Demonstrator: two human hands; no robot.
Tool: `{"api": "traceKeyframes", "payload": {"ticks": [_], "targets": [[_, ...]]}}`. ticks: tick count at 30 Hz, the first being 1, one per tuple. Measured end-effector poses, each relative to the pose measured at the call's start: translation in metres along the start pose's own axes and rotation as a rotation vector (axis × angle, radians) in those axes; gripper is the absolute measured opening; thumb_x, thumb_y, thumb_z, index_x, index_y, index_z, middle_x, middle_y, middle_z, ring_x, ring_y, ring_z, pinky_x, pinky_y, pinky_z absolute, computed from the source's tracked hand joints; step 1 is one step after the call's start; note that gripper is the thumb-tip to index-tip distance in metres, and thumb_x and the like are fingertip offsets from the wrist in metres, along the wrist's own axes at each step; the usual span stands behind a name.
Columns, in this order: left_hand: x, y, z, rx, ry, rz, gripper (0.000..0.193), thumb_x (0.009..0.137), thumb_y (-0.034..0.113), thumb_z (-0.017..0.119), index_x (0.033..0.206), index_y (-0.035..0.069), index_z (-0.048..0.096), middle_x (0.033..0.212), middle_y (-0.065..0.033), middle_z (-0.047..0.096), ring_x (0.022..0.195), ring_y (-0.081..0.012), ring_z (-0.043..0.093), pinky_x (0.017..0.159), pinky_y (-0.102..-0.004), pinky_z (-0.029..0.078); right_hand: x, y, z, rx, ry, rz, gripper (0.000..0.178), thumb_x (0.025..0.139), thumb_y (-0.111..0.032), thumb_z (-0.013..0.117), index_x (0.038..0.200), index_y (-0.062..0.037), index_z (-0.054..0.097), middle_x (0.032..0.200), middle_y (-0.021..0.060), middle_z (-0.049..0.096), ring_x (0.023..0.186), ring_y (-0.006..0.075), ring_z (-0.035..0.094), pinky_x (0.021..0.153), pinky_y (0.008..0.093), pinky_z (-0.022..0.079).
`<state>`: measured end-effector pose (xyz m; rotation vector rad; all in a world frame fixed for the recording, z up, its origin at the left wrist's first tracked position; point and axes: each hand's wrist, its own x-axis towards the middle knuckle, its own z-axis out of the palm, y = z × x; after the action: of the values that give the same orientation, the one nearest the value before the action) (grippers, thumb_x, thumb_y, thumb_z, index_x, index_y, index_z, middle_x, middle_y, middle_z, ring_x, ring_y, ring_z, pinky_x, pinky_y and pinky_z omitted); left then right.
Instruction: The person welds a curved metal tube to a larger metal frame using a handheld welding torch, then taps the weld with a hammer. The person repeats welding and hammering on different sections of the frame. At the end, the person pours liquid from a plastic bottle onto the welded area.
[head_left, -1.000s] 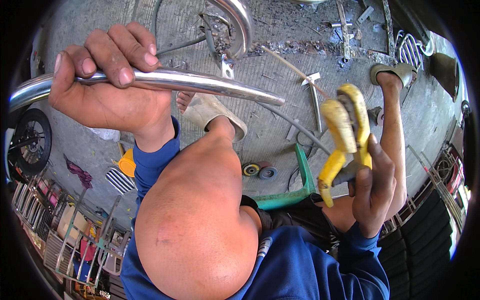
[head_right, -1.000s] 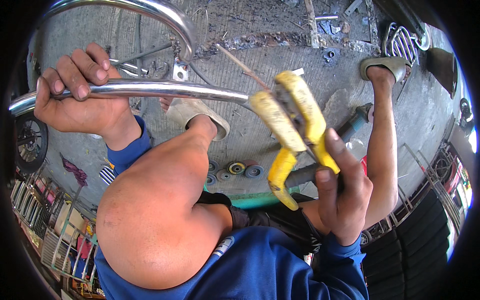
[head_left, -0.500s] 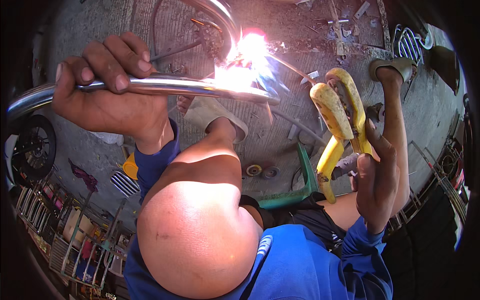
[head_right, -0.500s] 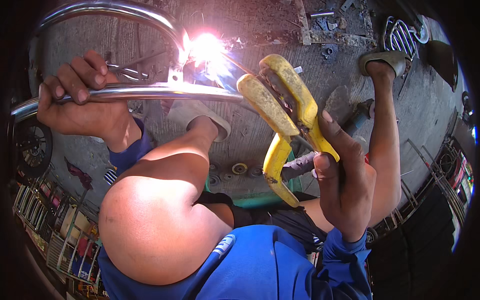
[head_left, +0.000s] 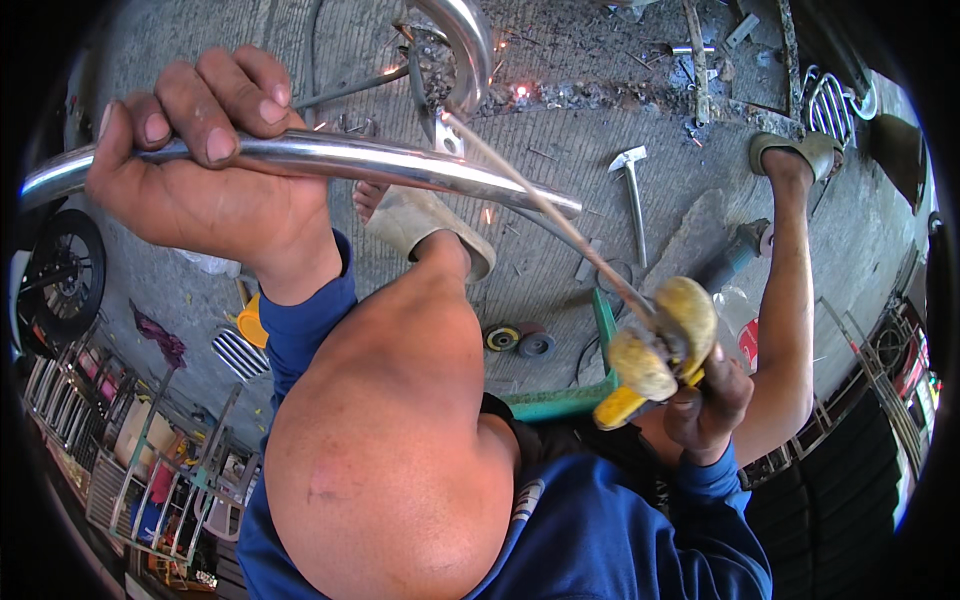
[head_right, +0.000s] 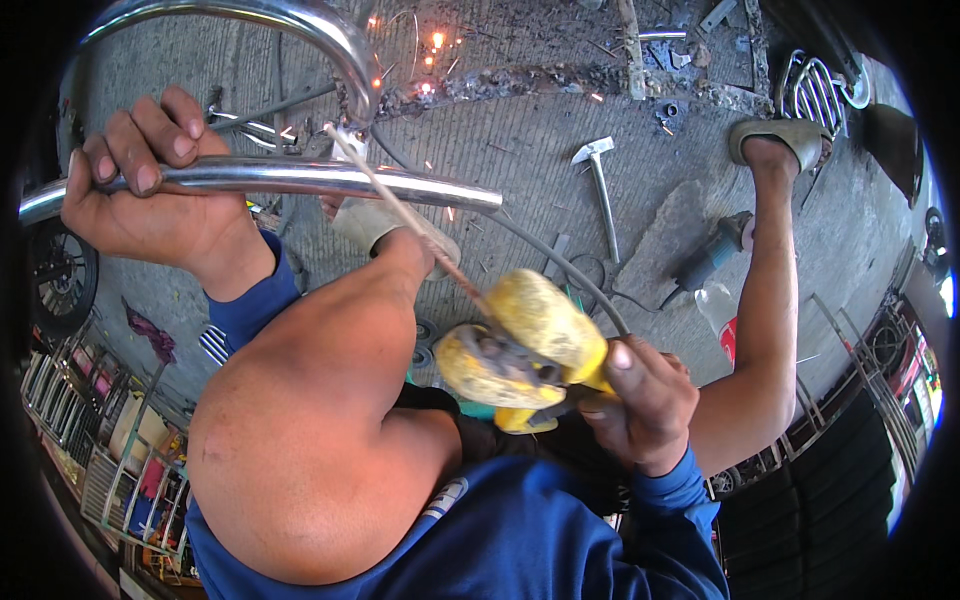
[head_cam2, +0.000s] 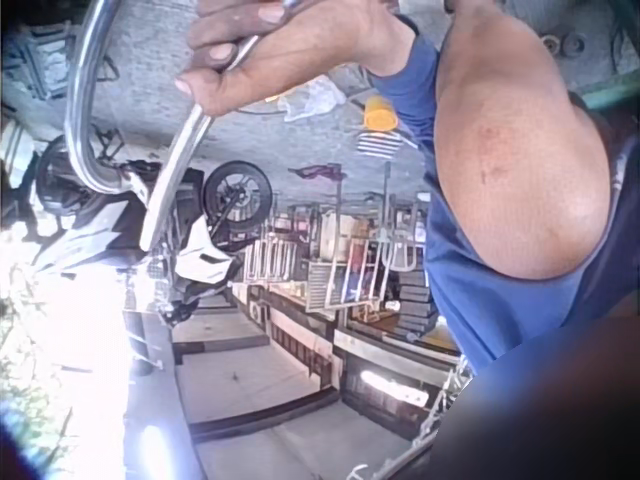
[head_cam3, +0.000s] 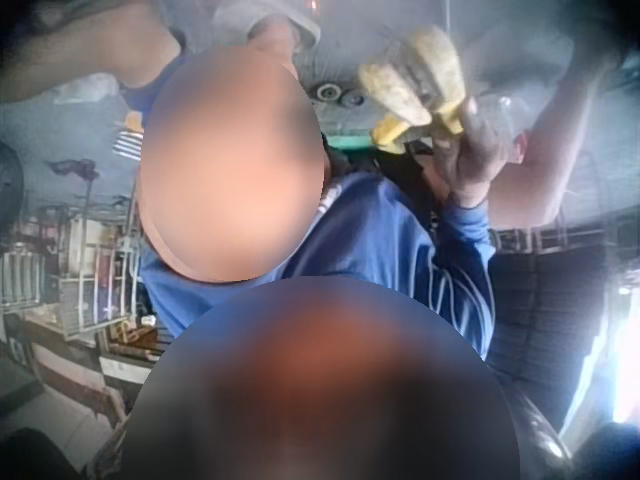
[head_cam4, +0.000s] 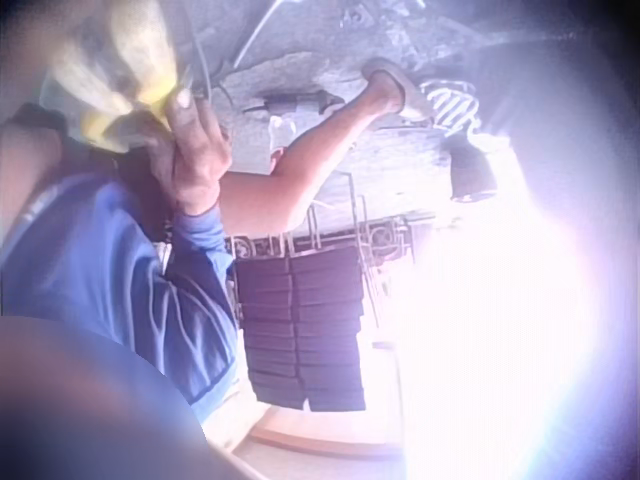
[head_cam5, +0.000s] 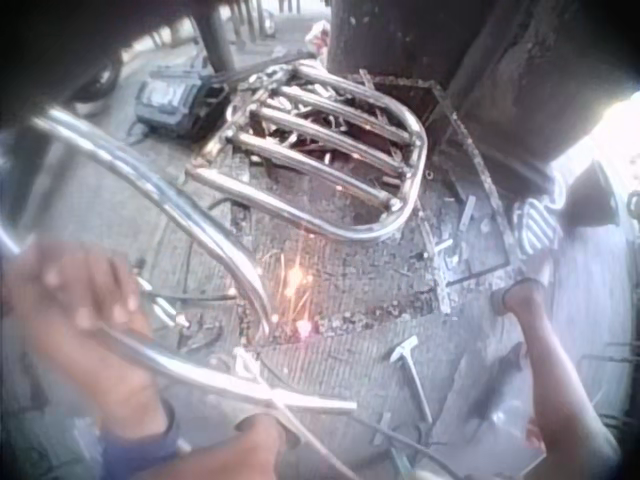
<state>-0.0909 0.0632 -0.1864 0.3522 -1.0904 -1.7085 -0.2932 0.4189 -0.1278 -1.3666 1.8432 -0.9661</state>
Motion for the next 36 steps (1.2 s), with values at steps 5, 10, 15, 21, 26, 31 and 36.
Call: {"api": "traceKeyframes", "payload": {"ticks": [5, 10, 15, 21, 26, 31, 36], "targets": [[-0.006, 0.002, 0.007, 0.067, 0.054, 0.010, 0.032, 0.095, 0.029, 0.039, 0.067, 0.016, 0.049, 0.047, -0.0009, 0.047, 0.041, -0.0176, 0.043, 0.051, -0.0370, 0.043, 0.005, 0.006, 0.013, 0.041, 0.004, -0.083, 0.066, 0.087, -0.017, 0.076, 0.146, -0.0077, 0.047, 0.078, 0.0132, 0.062, 0.058, 0.0242, 0.062, 0.051, 0.0335, 0.050], [-0.007, 0.004, 0.013, 0.122, 0.062, 0.016, 0.033, 0.095, 0.028, 0.039, 0.066, 0.016, 0.050, 0.047, -0.0002, 0.046, 0.042, -0.0172, 0.042, 0.053, -0.0369, 0.041, 0.007, 0.003, 0.018, 0.033, 0.010, -0.058, 0.065, 0.086, -0.017, 0.077, 0.145, -0.0077, 0.048, 0.078, 0.0129, 0.062, 0.058, 0.0244, 0.062, 0.051, 0.0333, 0.050], [-0.009, 0.005, 0.016, 0.103, 0.055, 0.012, 0.035, 0.095, 0.029, 0.037, 0.066, 0.015, 0.051, 0.047, -0.0009, 0.047, 0.042, -0.0184, 0.043, 0.053, -0.0369, 0.041, 0.007, 0.003, 0.020, 0.005, 0.022, -0.056, 0.063, 0.088, -0.018, 0.076, 0.143, -0.0066, 0.049, 0.077, 0.0127, 0.061, 0.058, 0.0246, 0.062, 0.051, 0.0332, 0.049], [-0.009, 0.005, 0.016, 0.116, 0.034, 0.018, 0.035, 0.095, 0.029, 0.038, 0.066, 0.015, 0.051, 0.047, -0.0014, 0.048, 0.042, -0.0187, 0.044, 0.053, -0.0372, 0.041, 0.009, 0.002, 0.021, -0.024, 0.017, -0.045, 0.059, 0.091, -0.019, 0.073, 0.142, -0.0055, 0.049, 0.076, 0.0138, 0.062, 0.057, 0.0247, 0.061, 0.049, 0.0335, 0.048], [-0.006, 0.010, 0.012, 0.085, 0.051, -0.047, 0.035, 0.094, 0.030, 0.039, 0.065, 0.015, 0.051, 0.047, -0.0015, 0.048, 0.042, -0.0190, 0.044, 0.055, -0.0374, 0.041, 0.010, 0.000, 0.021, 0.018, 0.019, -0.007, 0.059, 0.090, -0.016, 0.074, 0.142, -0.0050, 0.049, 0.077, 0.0146, 0.063, 0.058, 0.0250, 0.062, 0.051, 0.0339, 0.050], [-0.008, 0.007, 0.012, 0.102, 0.092, 0.000, 0.028, 0.093, 0.026, 0.038, 0.067, 0.017, 0.046, 0.044, -0.0046, 0.044, 0.037, -0.0207, 0.041, 0.052, -0.0371, 0.039, 0.009, -0.002, 0.019, 0.047, -0.001, 0.046, 0.060, 0.090, -0.014, 0.074, 0.144, -0.0054, 0.049, 0.079, 0.0151, 0.065, 0.063, 0.0250, 0.066, 0.055, 0.0334, 0.052], [-0.008, 0.012, 0.015, 0.060, 0.207, -0.086, 0.025, 0.089, 0.025, 0.043, 0.065, 0.017, 0.039, 0.043, -0.0026, 0.034, 0.036, -0.0175, 0.032, 0.051, -0.0344, 0.037, 0.009, -0.003, 0.020, 0.029, -0.003, 0.036, 0.063, 0.090, -0.016, 0.074, 0.146, -0.0091, 0.047, 0.080, 0.0119, 0.067, 0.063, 0.0242, 0.067, 0.054, 0.0332, 0.051]]}}
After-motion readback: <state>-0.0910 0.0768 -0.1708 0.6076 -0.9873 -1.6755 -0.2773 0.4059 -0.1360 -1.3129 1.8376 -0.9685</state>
